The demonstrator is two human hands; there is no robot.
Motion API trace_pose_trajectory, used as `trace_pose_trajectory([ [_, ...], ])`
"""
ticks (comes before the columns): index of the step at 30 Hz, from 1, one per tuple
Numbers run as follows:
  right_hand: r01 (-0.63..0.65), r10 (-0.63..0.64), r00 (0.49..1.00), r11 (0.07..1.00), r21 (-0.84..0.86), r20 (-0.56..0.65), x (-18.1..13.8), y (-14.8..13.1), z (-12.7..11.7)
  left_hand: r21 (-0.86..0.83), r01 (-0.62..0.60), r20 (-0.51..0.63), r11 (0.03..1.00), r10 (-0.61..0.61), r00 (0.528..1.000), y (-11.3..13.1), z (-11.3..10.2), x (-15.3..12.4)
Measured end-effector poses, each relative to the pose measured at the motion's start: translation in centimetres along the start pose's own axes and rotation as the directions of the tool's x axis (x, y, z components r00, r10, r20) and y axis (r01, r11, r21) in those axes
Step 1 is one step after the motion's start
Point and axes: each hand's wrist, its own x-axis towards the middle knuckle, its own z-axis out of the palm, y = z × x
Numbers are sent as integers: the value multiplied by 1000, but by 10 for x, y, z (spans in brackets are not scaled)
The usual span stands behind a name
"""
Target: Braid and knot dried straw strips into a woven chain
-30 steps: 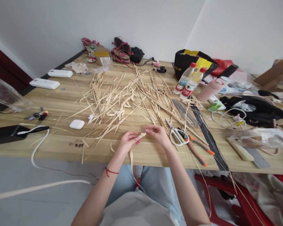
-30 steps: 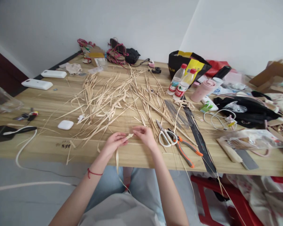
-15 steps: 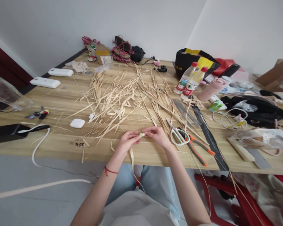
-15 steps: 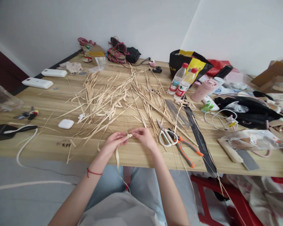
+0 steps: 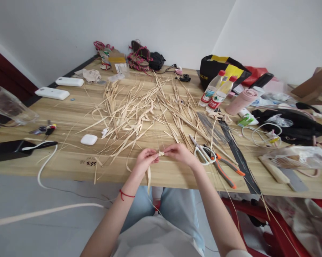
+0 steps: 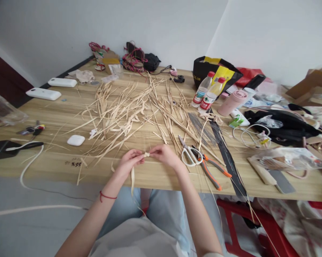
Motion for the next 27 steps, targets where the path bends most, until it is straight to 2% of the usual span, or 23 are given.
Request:
trace_pose_trajectory([
  [5,6,-5,1000,991,-133,8,-2,-10,-1,80,-74,-4,994,75,997,-9,2,1],
  [7,8,-7,1000,983,-181,2,-3,-14,0,178,-147,25,973,145,989,-12,1,1],
  [9,10,-9,1000,981,-196,7,-4,-16,1,346,-277,104,896,257,961,-11,0,0],
  [11,8,-6,1000,979,-203,10,-3,-16,3,542,-433,228,720,370,901,-4,-2,0],
  [13,1,-2,1000,975,-222,-1,-2,-15,4,687,-550,363,476,431,826,5,-3,0],
  [16,-3,-4,1000,974,-228,-29,0,-14,6,760,-630,528,160,414,742,21,-2,3],
  [18,10,-15,999,985,-173,-29,2,-14,6,749,-660,600,46,374,707,29,-1,4],
  [20,21,-22,1000,998,-64,-15,3,-12,7,728,-686,644,4,339,686,33,0,5],
  [24,-31,32,999,986,164,-4,5,-5,10,700,-714,674,21,313,669,36,-1,5],
  [27,-71,69,997,981,182,18,4,-4,12,686,-725,677,59,312,666,35,-3,6],
])
